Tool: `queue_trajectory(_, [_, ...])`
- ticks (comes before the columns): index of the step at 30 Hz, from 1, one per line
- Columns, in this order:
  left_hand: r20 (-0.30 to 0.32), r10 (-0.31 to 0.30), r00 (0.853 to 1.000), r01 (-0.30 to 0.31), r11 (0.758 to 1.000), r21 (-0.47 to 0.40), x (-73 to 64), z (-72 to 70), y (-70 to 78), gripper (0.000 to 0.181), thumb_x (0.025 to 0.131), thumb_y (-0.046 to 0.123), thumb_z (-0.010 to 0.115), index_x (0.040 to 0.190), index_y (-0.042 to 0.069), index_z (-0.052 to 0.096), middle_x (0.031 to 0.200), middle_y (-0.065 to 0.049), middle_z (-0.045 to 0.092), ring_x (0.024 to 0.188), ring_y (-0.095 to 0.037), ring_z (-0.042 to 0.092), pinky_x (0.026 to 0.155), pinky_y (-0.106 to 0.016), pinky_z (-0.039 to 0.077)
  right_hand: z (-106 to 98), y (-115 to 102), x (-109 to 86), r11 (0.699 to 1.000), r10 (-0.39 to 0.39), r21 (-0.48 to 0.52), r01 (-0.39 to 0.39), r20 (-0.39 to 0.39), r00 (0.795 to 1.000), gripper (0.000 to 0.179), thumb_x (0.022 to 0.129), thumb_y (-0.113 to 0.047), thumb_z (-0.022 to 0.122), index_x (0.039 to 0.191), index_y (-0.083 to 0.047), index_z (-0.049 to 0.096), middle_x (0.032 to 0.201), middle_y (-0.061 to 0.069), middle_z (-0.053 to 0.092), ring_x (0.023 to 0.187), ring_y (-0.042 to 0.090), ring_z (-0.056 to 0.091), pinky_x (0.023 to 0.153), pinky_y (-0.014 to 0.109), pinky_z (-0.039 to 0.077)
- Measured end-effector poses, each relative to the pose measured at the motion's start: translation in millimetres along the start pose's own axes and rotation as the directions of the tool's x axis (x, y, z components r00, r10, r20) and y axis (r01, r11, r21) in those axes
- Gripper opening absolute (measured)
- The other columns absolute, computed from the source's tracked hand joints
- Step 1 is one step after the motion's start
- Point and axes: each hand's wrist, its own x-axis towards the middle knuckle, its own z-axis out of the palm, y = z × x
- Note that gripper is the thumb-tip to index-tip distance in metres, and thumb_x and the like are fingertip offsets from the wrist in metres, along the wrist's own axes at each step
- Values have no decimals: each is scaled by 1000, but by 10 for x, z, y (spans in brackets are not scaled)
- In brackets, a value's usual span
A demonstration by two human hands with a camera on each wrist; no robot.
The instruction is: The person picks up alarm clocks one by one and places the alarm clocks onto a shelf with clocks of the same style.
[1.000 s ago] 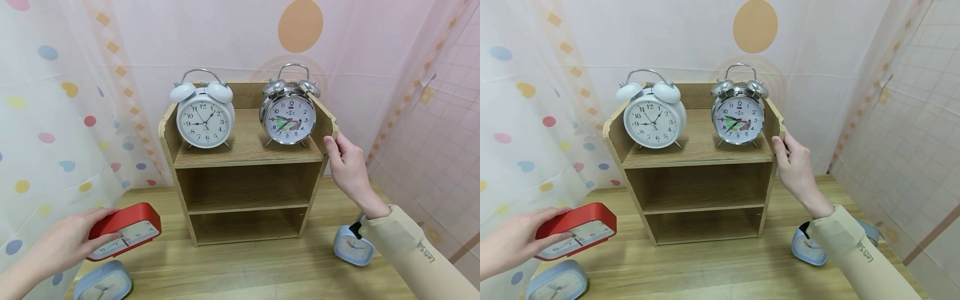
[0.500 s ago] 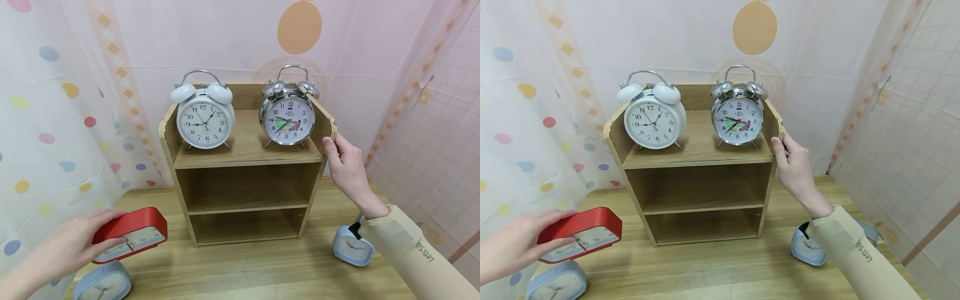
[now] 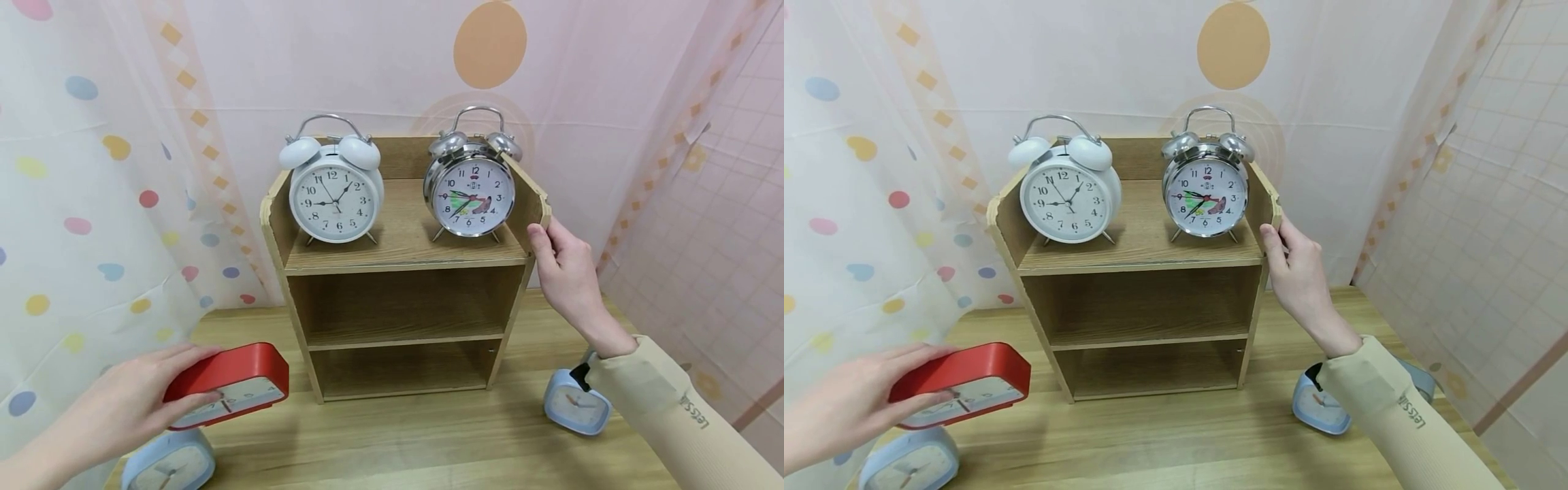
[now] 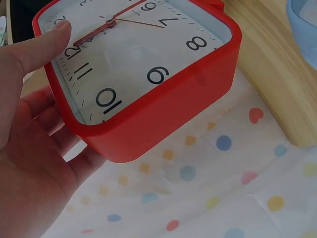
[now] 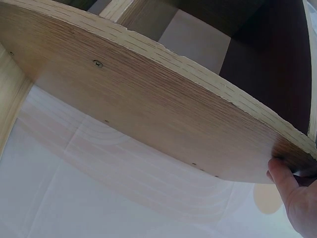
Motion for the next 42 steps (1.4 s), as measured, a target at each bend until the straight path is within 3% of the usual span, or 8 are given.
queue_trajectory(16, [-21,65,998,-65,998,-3,131,-31,292,57,69,32,97,120,29,71,101,21,71,83,4,60,65,-21,52,5,-9,-1,1000,8,-3,-8,-1,1000,30,111,-25,53,102,-1,69,69,4,46,68,7,44,59,19,33])
queue_trajectory(25, [-30,104,994,-105,994,-36,255,-24,487,52,74,35,95,120,30,71,100,23,68,82,7,57,64,-20,51,18,1,-1,1000,5,4,-5,5,1000,29,111,-24,53,100,-1,68,67,1,40,63,7,40,56,21,30])
queue_trajectory(37, [21,107,994,-106,993,-58,459,-42,693,53,77,35,93,124,28,72,106,17,73,83,1,63,67,-23,57,9,1,-11,1000,7,0,-7,-4,1000,30,111,-25,53,102,-1,69,69,6,47,68,6,44,59,19,32])
queue_trajectory(42, [9,134,991,-133,989,-65,555,-48,765,53,77,32,93,126,26,71,105,14,74,81,-1,63,65,-24,55,9,-3,-18,1000,11,-3,-11,-7,1000,31,111,-25,52,105,0,70,75,12,57,71,4,46,62,16,35])
